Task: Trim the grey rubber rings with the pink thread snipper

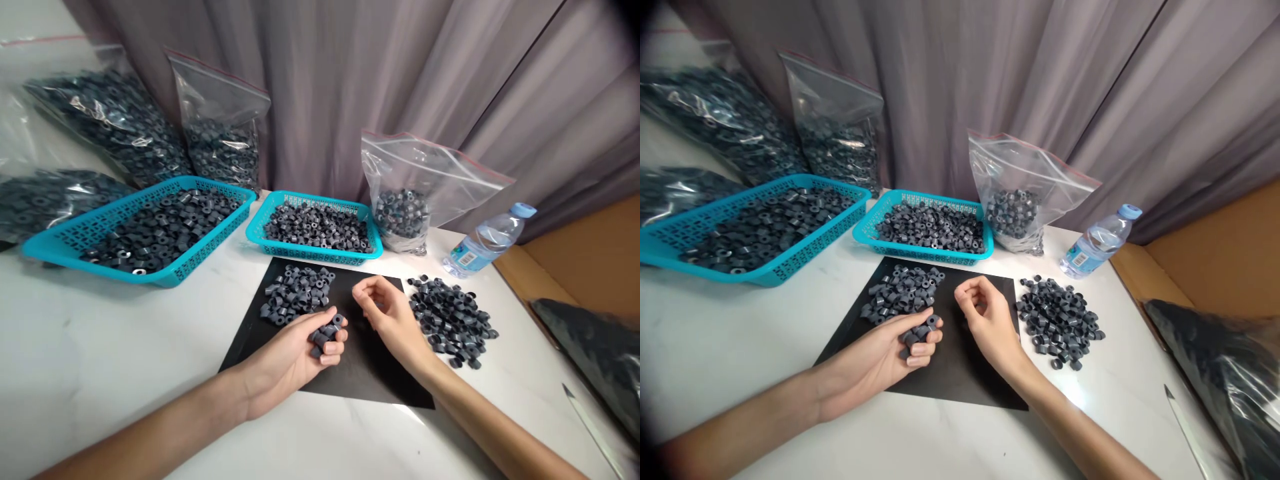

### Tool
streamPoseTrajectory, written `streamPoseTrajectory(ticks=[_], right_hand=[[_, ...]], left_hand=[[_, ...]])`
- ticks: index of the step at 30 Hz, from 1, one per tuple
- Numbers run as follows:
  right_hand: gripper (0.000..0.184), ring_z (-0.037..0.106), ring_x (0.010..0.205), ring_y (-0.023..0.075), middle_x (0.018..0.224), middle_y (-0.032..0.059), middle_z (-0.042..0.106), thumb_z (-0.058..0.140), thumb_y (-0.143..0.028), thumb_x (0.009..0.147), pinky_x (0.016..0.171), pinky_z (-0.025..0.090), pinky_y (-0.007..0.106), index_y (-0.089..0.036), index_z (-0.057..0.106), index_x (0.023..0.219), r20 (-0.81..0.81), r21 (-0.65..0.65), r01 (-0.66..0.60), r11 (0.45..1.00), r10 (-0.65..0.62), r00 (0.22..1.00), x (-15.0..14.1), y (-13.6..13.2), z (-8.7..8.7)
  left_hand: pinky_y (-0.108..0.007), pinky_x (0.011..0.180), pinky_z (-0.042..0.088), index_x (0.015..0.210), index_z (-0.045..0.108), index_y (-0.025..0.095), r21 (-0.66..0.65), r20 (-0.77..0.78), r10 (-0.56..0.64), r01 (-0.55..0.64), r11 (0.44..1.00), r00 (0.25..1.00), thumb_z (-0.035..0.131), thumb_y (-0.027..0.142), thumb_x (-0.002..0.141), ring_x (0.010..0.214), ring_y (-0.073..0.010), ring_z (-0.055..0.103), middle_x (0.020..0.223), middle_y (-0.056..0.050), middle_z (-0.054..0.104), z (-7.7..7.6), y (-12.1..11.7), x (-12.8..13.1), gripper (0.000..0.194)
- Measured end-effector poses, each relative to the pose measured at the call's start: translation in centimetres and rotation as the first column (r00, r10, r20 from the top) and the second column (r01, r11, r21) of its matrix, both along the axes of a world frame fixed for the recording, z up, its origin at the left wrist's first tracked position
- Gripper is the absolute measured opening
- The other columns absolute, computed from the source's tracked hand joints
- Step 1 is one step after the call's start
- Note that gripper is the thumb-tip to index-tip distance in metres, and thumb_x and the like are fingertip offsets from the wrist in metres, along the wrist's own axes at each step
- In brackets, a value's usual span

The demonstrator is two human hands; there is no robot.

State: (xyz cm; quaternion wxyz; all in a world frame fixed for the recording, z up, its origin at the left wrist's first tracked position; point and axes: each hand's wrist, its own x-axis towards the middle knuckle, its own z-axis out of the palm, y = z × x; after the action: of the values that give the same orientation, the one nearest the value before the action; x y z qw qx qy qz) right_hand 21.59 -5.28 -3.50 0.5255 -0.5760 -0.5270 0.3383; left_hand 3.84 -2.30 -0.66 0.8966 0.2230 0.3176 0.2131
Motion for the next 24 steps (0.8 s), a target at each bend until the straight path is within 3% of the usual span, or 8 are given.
streamPoseTrajectory(ticks=[5,13,19,24], right_hand=[[0.025,0.057,0.078,0.0156,0.088,0.0036,0.063,0.051,-0.041,0.099,0.067,0.046,0.027,-0.018,0.06,0.095,0.173,0.035,-0.037,0.999,0.03,0.984,-0.03,-0.22,-1.33],[0.018,0.052,0.065,0.0131,0.076,0.0003,0.057,0.054,-0.029,0.098,0.06,0.041,0.026,-0.018,0.064,0.089,0.395,0.07,-0.142,0.987,0.103,0.913,-0.2,-0.48,-1.17],[0.02,0.049,0.063,0.0133,0.071,-0.0007,0.053,0.055,-0.03,0.098,0.057,0.039,0.026,-0.018,0.065,0.084,0.457,0.069,-0.153,0.986,0.105,0.883,-0.2,-0.47,-1.13],[0.03,0.046,0.06,0.0121,0.067,-0.0025,0.049,0.052,-0.031,0.101,0.058,0.036,0.027,-0.018,0.059,0.074,0.468,0.091,-0.136,0.987,0.078,0.88,-0.33,-0.52,-0.94]], left_hand=[[-0.016,0.051,0.035,0.087,0.061,0.009,-0.023,-0.025,0.03,-0.03,0.999,0.999,0.054,0.019,0.096,0.06,-0.0059,0.04,0.081,-0.004,0.05,0.01,-0.05,0.14,0.015],[-0.017,0.051,0.035,0.087,0.06,0.011,-0.03,-0.035,0.011,-0.012,0.999,0.999,0.052,0.021,0.098,0.059,-0.0066,0.039,0.077,-0.002,0.049,0.23,0.24,0.23,0.017],[-0.018,0.053,0.036,0.082,0.059,0.013,0.002,-0.001,-0.036,0.036,0.999,0.999,0.054,0.026,0.097,0.058,-0.0067,0.04,0.075,-0.001,0.05,0.49,0.15,0.04,0.021],[-0.019,0.053,0.034,0.082,0.058,0.013,0.016,-0.027,-0.011,0.011,1.0,1.0,0.053,0.025,0.097,0.057,-0.0067,0.039,0.073,0.0,0.05,0.76,0.28,0.07,0.02]])
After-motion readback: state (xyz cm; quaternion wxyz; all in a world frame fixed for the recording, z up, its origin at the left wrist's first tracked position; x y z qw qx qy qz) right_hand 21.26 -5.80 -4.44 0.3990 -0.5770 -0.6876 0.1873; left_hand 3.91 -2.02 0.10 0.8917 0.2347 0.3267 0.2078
